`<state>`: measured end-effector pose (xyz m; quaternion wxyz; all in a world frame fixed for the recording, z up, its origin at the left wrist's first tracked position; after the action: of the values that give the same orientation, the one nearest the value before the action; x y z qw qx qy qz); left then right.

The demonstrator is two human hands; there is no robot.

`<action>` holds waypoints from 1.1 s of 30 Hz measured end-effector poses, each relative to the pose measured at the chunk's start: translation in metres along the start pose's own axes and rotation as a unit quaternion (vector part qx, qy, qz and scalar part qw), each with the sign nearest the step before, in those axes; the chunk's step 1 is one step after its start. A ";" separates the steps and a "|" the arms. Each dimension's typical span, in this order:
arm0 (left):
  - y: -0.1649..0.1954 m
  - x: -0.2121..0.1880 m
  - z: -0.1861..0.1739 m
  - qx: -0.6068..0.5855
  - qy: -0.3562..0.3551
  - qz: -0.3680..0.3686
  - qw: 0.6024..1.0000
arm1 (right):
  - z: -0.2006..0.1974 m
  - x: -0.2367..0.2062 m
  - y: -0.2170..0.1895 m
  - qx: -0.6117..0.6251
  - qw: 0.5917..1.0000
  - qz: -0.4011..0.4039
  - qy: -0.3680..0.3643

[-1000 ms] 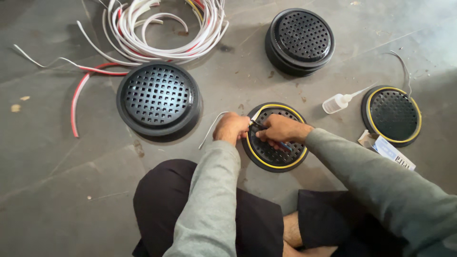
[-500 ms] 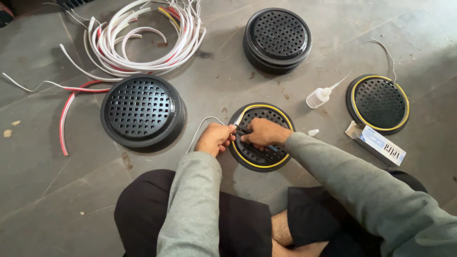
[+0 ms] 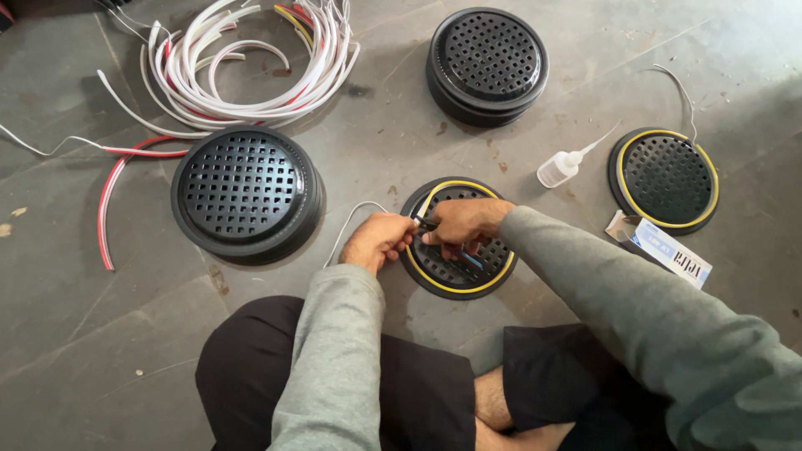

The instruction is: The person sits on the floor and assembles speaker components by applying glue from a small bottle to the edge of a perforated black speaker cover. They then press a yellow ring onto the glued edge and use pliers to secure a wire attached to the ring.

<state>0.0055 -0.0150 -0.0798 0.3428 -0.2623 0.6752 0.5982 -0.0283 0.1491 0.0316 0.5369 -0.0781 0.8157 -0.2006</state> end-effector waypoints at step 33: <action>-0.002 0.013 -0.008 -0.011 0.001 -0.010 1.000 | 0.008 -0.007 -0.008 -0.018 0.994 -0.076 0.078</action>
<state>-0.0022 -0.0229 -0.0903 0.3452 -0.2735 0.6665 0.6015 -0.0186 0.1424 0.0384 0.4532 -0.1334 0.8504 -0.2318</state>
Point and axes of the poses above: each hand's wrist, its own x-axis towards the middle knuckle, its own z-axis out of the palm, y = z × x, the point moved 1 cm from there along x, towards the middle knuckle, and after that the axes turned 6 degrees about x, right-handed, at the moved point
